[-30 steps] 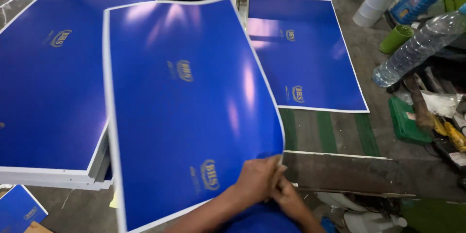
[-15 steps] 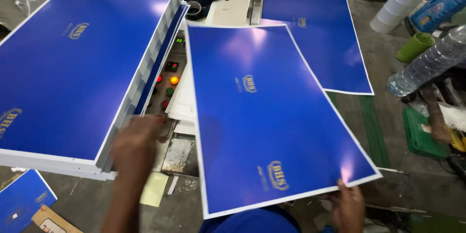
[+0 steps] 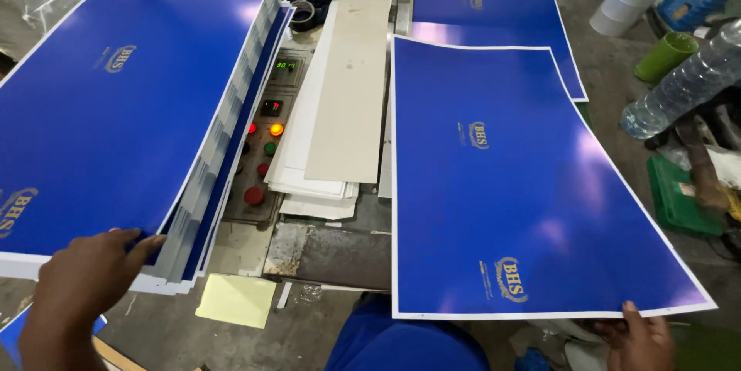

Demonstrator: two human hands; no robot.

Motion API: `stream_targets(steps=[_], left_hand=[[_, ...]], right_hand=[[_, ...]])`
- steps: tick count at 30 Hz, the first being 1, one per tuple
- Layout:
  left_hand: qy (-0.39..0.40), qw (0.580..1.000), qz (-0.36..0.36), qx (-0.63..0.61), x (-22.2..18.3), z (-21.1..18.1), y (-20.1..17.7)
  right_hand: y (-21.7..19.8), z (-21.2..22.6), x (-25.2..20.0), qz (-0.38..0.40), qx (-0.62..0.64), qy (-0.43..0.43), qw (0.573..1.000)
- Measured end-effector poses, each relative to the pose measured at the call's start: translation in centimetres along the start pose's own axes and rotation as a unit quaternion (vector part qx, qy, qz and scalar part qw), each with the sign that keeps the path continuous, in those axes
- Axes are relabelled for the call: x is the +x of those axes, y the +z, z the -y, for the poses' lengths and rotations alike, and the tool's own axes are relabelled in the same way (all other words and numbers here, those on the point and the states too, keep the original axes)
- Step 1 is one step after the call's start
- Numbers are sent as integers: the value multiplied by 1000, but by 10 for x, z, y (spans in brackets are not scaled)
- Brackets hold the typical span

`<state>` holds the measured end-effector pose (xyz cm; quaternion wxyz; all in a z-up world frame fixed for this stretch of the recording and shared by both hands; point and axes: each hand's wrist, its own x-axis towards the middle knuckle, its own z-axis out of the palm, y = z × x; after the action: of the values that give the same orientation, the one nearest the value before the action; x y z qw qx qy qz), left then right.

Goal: The person takes printed and laminated blue sheets from an industrial machine and stacks them onto a pile.

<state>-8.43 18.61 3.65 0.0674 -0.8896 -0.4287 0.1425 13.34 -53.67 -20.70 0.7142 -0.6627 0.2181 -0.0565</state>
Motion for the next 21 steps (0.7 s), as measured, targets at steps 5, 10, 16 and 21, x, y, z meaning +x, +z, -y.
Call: stream_targets(steps=[5, 10, 16, 21], left_hand=[[41, 995, -89, -20, 67, 91, 42], [101, 960, -261, 1, 96, 116, 81], [167, 907, -383, -51, -58, -72, -37], [202, 887, -383, -163, -46, -100, -5]], right_hand=[[-4, 14, -23, -28, -21, -16, 999], [-34, -27, -7, -3, -1, -52, 999], [-32, -18, -20, -41, -40, -50, 997], [-36, -27, -20, -55, -49, -83, 994]])
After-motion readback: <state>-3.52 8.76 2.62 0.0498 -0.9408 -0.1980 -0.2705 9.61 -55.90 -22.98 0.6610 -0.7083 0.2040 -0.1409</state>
